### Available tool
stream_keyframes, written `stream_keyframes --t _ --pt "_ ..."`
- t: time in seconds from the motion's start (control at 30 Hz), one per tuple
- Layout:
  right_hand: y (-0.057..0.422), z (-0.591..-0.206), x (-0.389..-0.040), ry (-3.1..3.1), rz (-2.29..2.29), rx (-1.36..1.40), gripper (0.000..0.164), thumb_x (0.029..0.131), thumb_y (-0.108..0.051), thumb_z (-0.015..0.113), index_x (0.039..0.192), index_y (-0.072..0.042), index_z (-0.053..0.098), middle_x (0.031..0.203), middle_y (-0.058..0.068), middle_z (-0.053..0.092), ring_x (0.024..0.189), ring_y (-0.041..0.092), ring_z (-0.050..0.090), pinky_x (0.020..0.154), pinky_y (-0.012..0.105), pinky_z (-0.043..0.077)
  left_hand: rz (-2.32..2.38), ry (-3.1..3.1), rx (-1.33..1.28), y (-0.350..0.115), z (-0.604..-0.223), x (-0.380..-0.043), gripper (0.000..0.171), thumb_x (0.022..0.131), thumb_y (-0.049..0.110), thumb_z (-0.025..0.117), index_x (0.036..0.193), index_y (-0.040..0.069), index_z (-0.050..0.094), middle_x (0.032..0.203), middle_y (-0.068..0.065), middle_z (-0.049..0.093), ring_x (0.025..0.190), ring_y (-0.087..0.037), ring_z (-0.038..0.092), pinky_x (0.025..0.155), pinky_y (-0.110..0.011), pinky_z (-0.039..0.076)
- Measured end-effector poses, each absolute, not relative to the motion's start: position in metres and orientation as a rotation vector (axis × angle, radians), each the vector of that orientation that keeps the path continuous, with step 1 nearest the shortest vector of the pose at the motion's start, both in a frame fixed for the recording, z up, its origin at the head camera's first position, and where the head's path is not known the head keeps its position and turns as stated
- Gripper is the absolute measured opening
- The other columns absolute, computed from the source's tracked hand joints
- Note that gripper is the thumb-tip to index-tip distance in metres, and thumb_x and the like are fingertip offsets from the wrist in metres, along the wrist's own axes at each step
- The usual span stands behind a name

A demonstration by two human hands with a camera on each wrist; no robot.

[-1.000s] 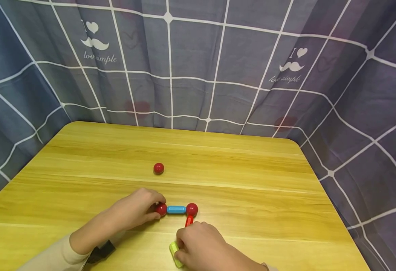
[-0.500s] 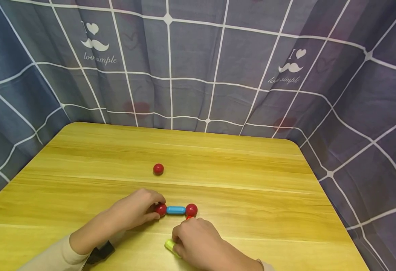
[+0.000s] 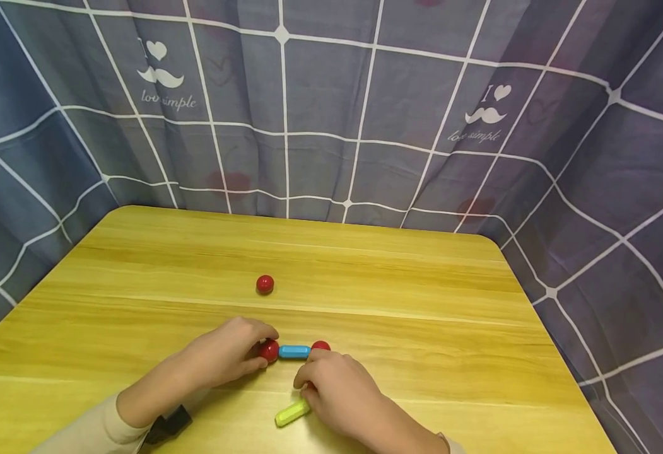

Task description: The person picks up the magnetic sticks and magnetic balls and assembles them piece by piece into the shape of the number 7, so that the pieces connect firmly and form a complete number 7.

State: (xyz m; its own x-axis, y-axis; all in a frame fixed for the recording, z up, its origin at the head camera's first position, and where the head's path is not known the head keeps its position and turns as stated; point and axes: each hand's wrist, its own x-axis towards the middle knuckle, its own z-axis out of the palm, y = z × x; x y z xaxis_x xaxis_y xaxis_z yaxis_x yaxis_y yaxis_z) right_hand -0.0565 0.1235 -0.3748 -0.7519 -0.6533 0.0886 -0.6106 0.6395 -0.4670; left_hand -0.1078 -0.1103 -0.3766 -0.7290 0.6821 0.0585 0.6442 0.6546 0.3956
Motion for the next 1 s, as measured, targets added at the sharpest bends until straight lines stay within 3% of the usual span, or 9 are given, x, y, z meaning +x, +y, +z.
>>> stream_keyframes --t 0.17,0.33,0.53,1.0 --pt "0.133 -0.376 -0.064 2.747 -0.801 -1.138 0.025 0.082 0.004 0.070 0.088 -0.020 0.075 0.092 -0.015 0.056 0.082 0.001 0.055 0.075 0.017 0.048 0.579 2.831 1.109 -0.111 -0.375 -0.105 0.031 0.082 0.015 0.079 0.107 0.003 0.065 0.094 -0.001 0.063 0.078 -0.009 0.056 0.066 -0.023 0.049" --pt "0.138 -0.379 -0.068 2.718 -0.779 -1.186 0.029 0.081 0.006 0.069 0.089 -0.021 0.074 0.095 -0.016 0.058 0.084 0.001 0.056 0.078 0.018 0.048 0.581 2.941 1.169 -0.108 -0.373 -0.103 0.028 0.085 0.017 0.077 0.107 0.004 0.066 0.104 -0.004 0.065 0.090 -0.015 0.060 0.075 -0.028 0.052" --pt "0.138 -0.380 -0.070 2.688 -0.745 -1.219 0.030 0.080 0.007 0.068 0.088 -0.022 0.073 0.098 -0.017 0.058 0.085 0.000 0.058 0.077 0.017 0.047 0.619 3.044 1.239 -0.102 -0.371 -0.098 0.014 0.085 0.014 0.075 0.095 0.007 0.067 0.096 0.000 0.063 0.086 -0.013 0.058 0.072 -0.026 0.051" --pt "0.134 -0.381 -0.071 2.646 -0.643 -1.340 0.017 0.084 -0.006 0.075 0.091 -0.021 0.073 0.100 -0.016 0.060 0.089 -0.003 0.056 0.079 0.015 0.046 0.561 2.912 1.176 -0.103 -0.375 -0.103 0.009 0.084 0.010 0.077 0.086 0.008 0.068 0.081 0.001 0.059 0.070 -0.008 0.053 0.061 -0.021 0.047"
